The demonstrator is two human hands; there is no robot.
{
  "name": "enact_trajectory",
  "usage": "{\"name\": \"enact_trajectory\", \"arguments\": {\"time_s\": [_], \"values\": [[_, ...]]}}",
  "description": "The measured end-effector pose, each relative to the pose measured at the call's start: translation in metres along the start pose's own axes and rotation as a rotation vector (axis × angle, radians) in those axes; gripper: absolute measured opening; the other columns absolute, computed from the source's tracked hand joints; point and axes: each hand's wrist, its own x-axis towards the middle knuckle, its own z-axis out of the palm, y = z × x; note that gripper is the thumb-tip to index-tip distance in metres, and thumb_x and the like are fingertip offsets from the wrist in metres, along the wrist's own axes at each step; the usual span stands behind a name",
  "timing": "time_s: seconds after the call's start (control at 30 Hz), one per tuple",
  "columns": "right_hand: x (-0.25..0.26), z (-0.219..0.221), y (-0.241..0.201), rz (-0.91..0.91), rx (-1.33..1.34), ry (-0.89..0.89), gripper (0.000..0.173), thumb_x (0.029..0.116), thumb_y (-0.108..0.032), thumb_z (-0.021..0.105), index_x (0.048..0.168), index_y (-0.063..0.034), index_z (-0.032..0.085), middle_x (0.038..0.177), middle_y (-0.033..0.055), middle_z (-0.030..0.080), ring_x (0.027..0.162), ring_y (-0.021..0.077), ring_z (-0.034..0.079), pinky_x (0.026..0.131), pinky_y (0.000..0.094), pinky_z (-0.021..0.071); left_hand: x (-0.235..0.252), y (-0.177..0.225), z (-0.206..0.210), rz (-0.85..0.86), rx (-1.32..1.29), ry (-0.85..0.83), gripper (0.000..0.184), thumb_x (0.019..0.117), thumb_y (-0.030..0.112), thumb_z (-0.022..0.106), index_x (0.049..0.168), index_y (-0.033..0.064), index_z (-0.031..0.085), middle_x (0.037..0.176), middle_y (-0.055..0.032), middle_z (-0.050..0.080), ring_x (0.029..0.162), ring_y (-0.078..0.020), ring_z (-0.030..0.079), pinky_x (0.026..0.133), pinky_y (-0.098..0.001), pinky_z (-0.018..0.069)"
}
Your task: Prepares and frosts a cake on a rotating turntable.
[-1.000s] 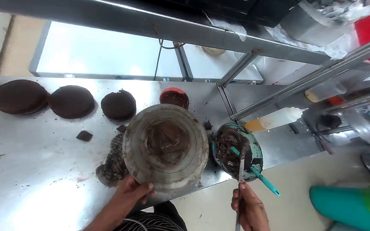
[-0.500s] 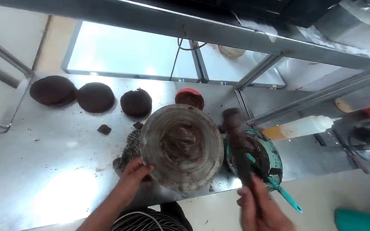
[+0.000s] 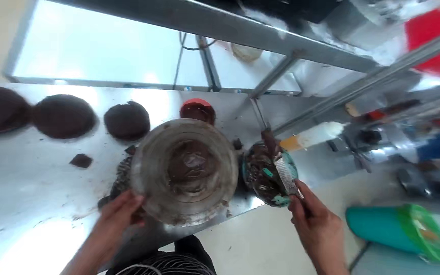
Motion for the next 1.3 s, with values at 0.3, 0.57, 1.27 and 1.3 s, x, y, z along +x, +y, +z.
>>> {"name": "enact_trajectory", "arguments": {"time_s": [0.3,0.57,1.27,1.3], "values": [[0.048,-0.014,0.039,0.409,-0.726,-0.851,0.022,0.0987,-0.024,0.061,0.114,-0.0163,0.075,0.115,0.0151,0.073,0.108,0.0384,0.069,0.085,0.061,0.055,0.017,0.006,-0.018,0.12,0.06,-0.061,0.014,0.0954,0.018,0.055,0.096,0.0098,0.067,0.082,-0.0036,0.071,0.063,-0.0121,0.068,0.054,-0.0259,0.0577],[0.019,0.026,0.073,0.606,0.135,-0.784,0.036,0.1045,-0.033,0.059,0.136,-0.0181,0.067,0.076,0.0066,0.07,0.051,0.0144,0.061,0.049,0.031,0.0528,0.002,-0.014,-0.017,0.113,-0.008,-0.277,0.013,0.0985,0.016,0.062,0.108,0.0089,0.068,0.094,-0.0094,0.074,0.076,-0.0181,0.073,0.061,-0.0288,0.061],[-0.16,0.066,0.029,1.004,0.926,-0.039,0.035,0.1055,-0.013,0.055,0.134,0.0066,0.061,0.065,0.0093,0.066,0.043,0.0132,0.056,0.039,0.0284,0.0499,0.024,0.007,-0.009,0.011,-0.082,-0.035,0.024,0.0951,0.014,0.046,0.112,0.0078,0.062,0.088,-0.0075,0.073,0.064,-0.0156,0.07,0.052,-0.0288,0.0594],[-0.164,0.057,0.026,1.003,0.933,-0.044,0.034,0.1058,-0.012,0.054,0.133,0.0074,0.061,0.065,0.0085,0.066,0.043,0.0127,0.057,0.039,0.0279,0.0503,0.022,0.003,-0.008,0.005,-0.102,-0.059,0.022,0.0936,0.014,0.049,0.112,0.0081,0.061,0.089,-0.008,0.073,0.065,-0.0166,0.071,0.053,-0.0303,0.06]]}}
